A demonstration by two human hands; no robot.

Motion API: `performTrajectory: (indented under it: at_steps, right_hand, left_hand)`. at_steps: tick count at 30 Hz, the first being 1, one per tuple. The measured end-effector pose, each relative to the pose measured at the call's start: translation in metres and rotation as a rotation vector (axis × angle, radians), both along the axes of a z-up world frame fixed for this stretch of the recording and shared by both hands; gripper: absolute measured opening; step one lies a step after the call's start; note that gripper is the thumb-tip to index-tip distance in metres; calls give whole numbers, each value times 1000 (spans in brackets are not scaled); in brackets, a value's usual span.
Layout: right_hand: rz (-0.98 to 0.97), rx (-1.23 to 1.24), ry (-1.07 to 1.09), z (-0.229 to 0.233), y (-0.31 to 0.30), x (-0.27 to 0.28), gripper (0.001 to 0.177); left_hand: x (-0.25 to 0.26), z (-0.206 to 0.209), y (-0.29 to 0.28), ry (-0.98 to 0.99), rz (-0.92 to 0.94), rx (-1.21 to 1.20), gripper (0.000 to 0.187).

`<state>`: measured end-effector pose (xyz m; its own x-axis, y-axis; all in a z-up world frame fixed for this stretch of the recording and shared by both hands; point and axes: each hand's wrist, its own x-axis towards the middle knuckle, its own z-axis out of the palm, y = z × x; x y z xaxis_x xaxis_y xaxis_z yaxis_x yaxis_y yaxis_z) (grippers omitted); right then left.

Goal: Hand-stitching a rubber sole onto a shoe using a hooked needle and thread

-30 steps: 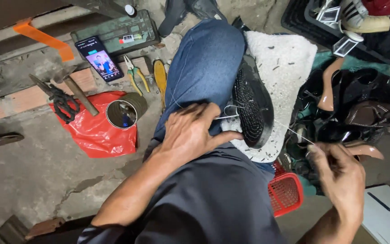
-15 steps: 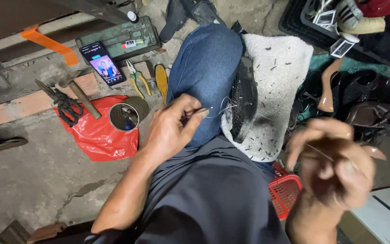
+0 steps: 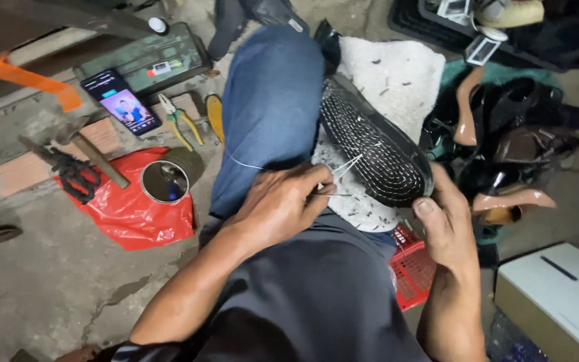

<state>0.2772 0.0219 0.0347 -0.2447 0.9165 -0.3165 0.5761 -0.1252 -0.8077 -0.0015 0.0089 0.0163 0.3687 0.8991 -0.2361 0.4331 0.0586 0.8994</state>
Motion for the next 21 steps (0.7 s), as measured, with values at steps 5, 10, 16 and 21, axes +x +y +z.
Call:
performTrajectory:
  at_steps: [5,10,16,21]
  right_hand:
    - [-81,-55,168,-42,-25,39,36]
    - [-147,30,233,-55,-33,52,29]
    - [-150,63,237,-60,-29,62,28]
    - [-171,64,242,-61,-26,63,30]
  left_hand:
    - [18,-9,1,224,152,302,30]
    - [43,-48,3,524,254,577,18]
    - [49,-44,5,418,237,601,11]
    - [7,9,16,-316,59,108,12]
